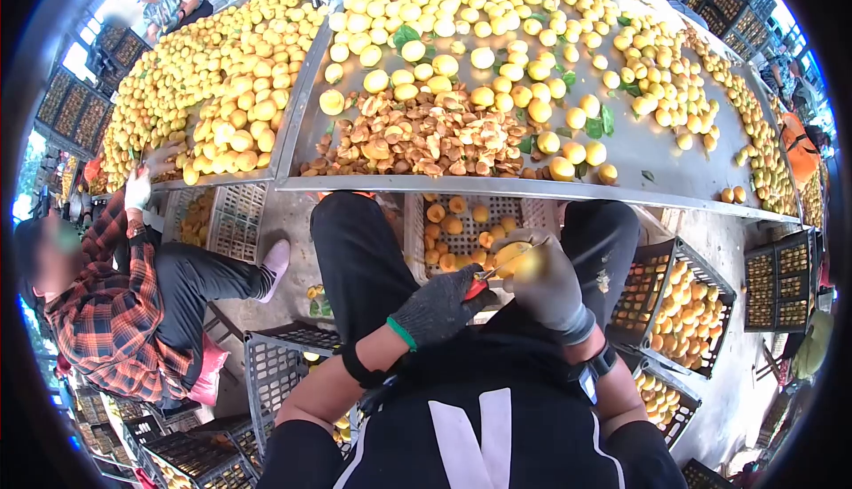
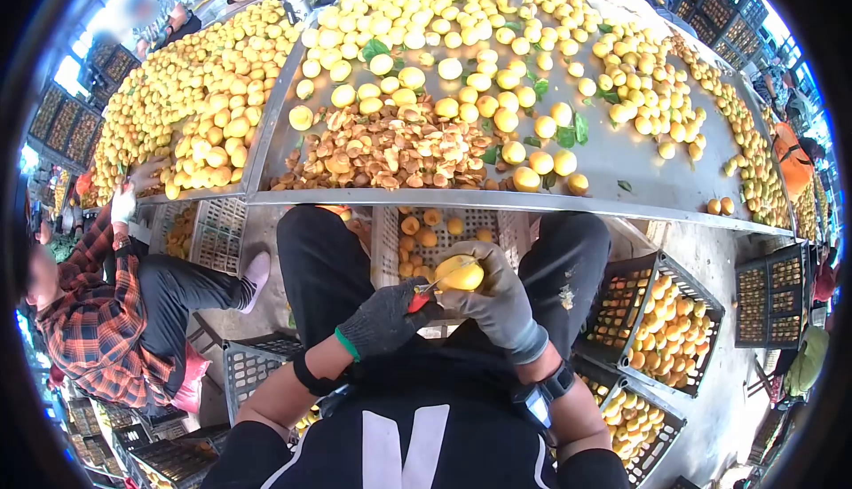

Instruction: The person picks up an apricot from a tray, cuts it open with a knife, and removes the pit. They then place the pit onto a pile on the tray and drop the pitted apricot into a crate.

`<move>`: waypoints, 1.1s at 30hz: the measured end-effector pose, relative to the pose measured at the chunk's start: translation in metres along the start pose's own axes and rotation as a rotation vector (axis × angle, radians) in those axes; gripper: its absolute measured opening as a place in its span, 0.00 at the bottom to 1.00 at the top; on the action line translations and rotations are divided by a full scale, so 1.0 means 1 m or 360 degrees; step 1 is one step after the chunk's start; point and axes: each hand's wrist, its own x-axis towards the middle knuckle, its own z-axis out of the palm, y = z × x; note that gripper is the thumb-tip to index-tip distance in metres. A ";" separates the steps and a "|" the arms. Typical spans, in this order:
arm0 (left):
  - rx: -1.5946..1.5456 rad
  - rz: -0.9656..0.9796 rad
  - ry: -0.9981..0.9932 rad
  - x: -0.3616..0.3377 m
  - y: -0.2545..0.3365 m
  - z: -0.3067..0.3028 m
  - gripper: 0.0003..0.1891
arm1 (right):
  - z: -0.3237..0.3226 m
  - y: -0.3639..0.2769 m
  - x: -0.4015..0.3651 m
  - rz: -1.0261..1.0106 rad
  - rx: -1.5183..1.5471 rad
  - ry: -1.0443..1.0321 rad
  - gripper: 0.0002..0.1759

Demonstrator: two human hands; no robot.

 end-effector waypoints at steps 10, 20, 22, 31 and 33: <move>0.0246 0.0113 0.0033 0.010 0.005 -0.003 0.29 | 0.004 0.014 0.004 -0.0165 0.0539 -0.0005 0.32; 0.0211 0.0240 0.0319 0.016 -0.008 0.027 0.21 | 0.023 0.012 0.008 -0.0011 0.0811 0.0000 0.32; 0.0269 0.0155 0.0348 0.012 0.005 0.016 0.22 | 0.012 0.010 0.007 -0.0102 0.0521 -0.0003 0.31; 0.0478 0.0105 0.0428 0.016 -0.007 0.020 0.21 | 0.018 0.019 0.013 -0.0015 0.0779 0.0085 0.25; 0.0423 0.0080 0.0469 0.013 -0.012 0.017 0.20 | 0.011 0.028 0.015 -0.0052 0.0533 0.0172 0.26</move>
